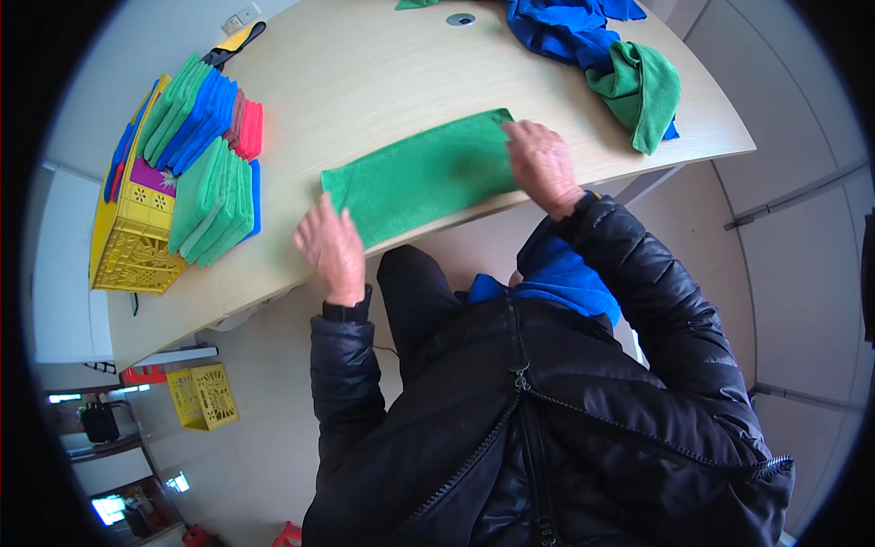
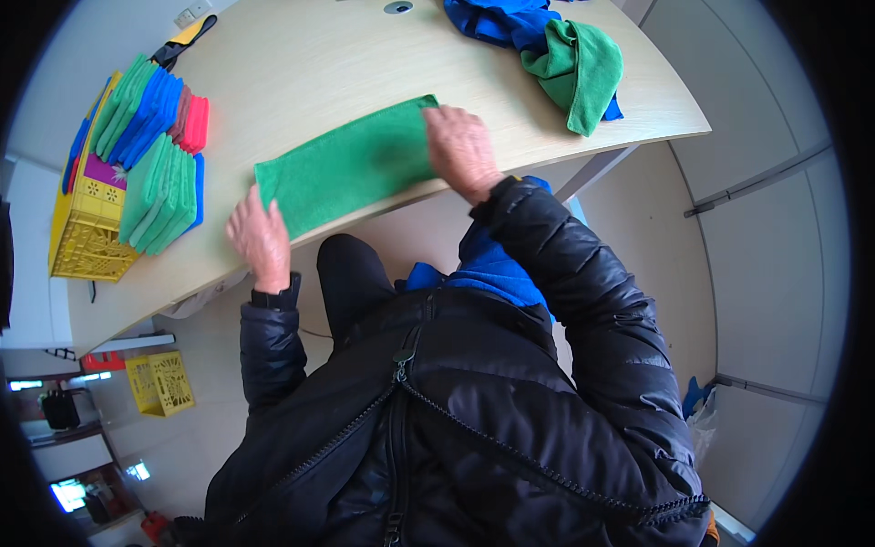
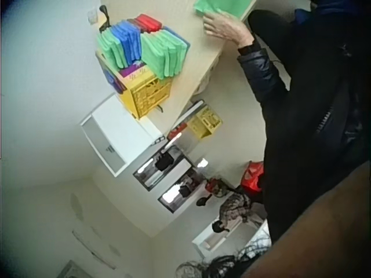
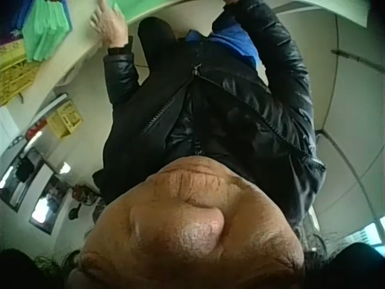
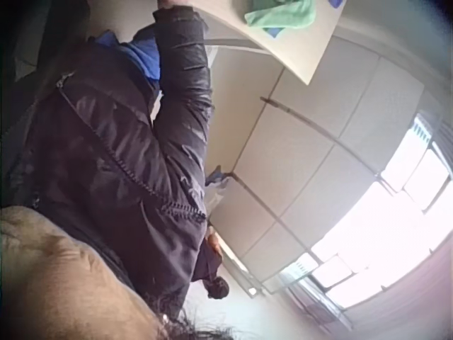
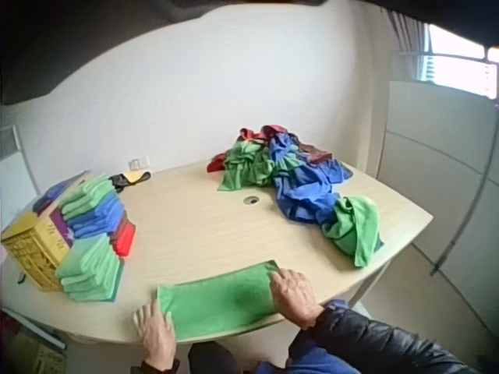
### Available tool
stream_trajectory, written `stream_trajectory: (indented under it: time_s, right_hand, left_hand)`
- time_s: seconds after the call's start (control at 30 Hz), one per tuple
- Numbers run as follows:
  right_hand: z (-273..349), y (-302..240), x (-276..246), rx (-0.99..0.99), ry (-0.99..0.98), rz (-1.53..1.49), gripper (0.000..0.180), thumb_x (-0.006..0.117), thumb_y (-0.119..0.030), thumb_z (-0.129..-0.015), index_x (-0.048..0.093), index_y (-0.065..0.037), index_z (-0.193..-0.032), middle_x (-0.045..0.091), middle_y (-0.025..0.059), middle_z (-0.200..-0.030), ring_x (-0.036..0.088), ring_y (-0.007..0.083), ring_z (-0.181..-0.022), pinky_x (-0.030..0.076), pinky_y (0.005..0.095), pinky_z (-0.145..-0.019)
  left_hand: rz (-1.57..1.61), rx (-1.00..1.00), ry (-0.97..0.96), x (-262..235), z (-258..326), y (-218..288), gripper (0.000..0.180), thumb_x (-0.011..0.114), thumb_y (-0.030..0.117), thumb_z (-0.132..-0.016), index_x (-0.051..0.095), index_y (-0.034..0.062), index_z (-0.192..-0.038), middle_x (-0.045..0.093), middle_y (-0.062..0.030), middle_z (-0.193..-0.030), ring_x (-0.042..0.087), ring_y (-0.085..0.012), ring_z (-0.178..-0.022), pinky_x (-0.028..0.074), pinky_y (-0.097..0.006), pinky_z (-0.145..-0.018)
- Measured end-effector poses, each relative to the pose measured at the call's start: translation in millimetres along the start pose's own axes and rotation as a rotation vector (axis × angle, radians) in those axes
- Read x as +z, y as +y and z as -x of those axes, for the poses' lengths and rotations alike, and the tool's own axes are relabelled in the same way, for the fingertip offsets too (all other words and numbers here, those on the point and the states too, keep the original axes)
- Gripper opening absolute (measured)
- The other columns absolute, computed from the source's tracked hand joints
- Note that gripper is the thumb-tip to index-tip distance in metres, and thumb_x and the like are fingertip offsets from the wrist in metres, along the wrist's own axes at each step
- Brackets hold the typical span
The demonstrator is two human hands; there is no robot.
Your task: Folding square green cloths on a table and stacking them.
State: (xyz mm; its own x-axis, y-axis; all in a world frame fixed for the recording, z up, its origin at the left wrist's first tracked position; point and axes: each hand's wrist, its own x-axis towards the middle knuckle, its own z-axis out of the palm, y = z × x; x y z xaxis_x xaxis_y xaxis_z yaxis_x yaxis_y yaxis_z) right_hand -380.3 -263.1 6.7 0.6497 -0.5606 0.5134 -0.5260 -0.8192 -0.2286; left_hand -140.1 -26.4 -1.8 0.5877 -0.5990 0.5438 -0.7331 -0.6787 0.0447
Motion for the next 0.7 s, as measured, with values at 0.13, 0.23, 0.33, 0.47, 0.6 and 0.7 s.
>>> stream_trajectory:
  time_s: [0.13, 0.23, 0.33, 0.47, 0.6, 0.7]
  right_hand:
    - [-8, -82, 34, -0.160, -0.061, -0.258, 0.030, 0.057, -0.020, -0.093, 0.057, -0.002, -0.117, 0.061, 0.0170, -0.115, 0.057, 0.0348, -0.112, 0.046, 0.0458, -0.095]
    - [11, -106, 56, -0.142, -0.106, -0.301, 0.043, 0.055, -0.028, -0.097, 0.053, -0.002, -0.131, 0.055, 0.0190, -0.133, 0.050, 0.0371, -0.128, 0.039, 0.0488, -0.107]
    - [26, -107, 61, -0.099, -0.153, -0.240, 0.053, 0.053, -0.034, -0.099, 0.048, -0.004, -0.142, 0.046, 0.0194, -0.149, 0.039, 0.0379, -0.141, 0.031, 0.0511, -0.116]
    - [35, -64, 48, -0.071, -0.250, -0.020, 0.058, 0.049, -0.039, -0.101, 0.042, -0.007, -0.149, 0.037, 0.0147, -0.157, 0.029, 0.0371, -0.148, 0.023, 0.0536, -0.120]
    - [43, -24, 29, 0.050, -0.242, 0.075, 0.056, 0.051, -0.034, -0.101, 0.043, -0.009, -0.149, 0.039, 0.0130, -0.157, 0.029, 0.0365, -0.148, 0.025, 0.0529, -0.119]
    - [43, -2, 11, 0.125, -0.202, 0.126, 0.053, 0.054, -0.028, -0.099, 0.045, -0.007, -0.146, 0.040, 0.0150, -0.154, 0.031, 0.0368, -0.146, 0.027, 0.0531, -0.119]
  left_hand:
    - [0.296, 0.381, -0.127, 20, -15, 49, 0.049, 0.063, 0.019, -0.094, 0.051, 0.0059, -0.139, 0.053, -0.0172, -0.141, 0.046, -0.0350, -0.133, 0.034, -0.048, -0.111]
    - [0.283, 0.472, -0.203, 43, -7, 54, 0.051, 0.058, 0.024, -0.097, 0.046, 0.0069, -0.145, 0.047, -0.0165, -0.148, 0.039, -0.0349, -0.140, 0.028, -0.051, -0.116]
    - [0.232, 0.453, -0.289, 49, 6, 51, 0.053, 0.052, 0.029, -0.101, 0.044, 0.0086, -0.148, 0.040, -0.0146, -0.155, 0.033, -0.0335, -0.146, 0.024, -0.053, -0.118]
    - [0.214, 0.370, -0.329, 33, 9, 39, 0.052, 0.047, 0.036, -0.103, 0.044, 0.0109, -0.149, 0.035, -0.0147, -0.159, 0.029, -0.0343, -0.147, 0.020, -0.059, -0.118]
    - [0.168, 0.313, -0.282, 35, 16, 15, 0.051, 0.046, 0.036, -0.103, 0.044, 0.0118, -0.149, 0.037, -0.0137, -0.158, 0.030, -0.0340, -0.147, 0.020, -0.057, -0.119]
    - [0.204, 0.271, -0.240, 35, 18, 4, 0.050, 0.048, 0.034, -0.103, 0.046, 0.0105, -0.147, 0.039, -0.0137, -0.156, 0.033, -0.0334, -0.146, 0.020, -0.054, -0.120]
